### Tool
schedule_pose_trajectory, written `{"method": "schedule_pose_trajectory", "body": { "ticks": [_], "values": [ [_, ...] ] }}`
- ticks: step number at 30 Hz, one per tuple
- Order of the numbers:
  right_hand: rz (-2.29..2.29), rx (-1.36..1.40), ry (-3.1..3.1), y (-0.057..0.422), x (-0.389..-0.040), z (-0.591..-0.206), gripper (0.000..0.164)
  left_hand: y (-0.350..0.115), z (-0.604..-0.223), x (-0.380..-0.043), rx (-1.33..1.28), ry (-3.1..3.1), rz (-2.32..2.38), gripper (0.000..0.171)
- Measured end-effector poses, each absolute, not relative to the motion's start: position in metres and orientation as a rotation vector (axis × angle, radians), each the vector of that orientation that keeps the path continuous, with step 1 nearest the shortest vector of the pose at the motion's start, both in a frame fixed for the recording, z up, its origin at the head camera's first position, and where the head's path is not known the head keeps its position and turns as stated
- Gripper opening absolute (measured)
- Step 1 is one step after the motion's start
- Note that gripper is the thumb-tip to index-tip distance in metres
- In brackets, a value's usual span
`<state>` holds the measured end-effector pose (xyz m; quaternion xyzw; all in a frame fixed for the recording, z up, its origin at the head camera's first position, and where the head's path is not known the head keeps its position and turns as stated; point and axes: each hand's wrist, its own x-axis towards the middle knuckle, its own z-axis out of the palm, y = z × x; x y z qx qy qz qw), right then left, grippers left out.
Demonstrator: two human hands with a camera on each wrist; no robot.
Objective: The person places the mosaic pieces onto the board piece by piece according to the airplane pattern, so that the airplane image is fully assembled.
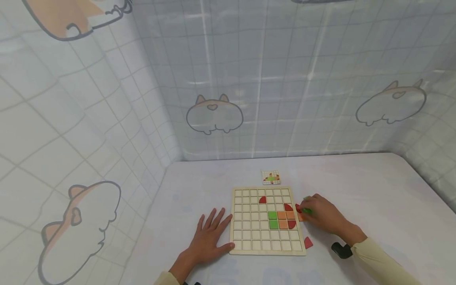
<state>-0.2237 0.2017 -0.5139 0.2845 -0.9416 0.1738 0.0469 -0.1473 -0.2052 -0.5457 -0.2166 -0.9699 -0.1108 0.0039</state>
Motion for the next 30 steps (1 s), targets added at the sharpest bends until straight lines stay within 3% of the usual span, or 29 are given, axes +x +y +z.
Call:
{"method": "schedule_pose_trajectory", "body": {
  "ticks": [24,30],
  "values": [
    [0.543,0.821,-2.976,0.223,-0.206,-0.519,0.045,-0.206,-0.549,-0.149,-0.686,-3.020,-0.340,0.082],
    [0.491,0.803,-2.912,0.218,-0.203,-0.522,0.036,-0.206,-0.547,-0.148,-0.684,-3.042,-0.349,0.082]
  ]
}}
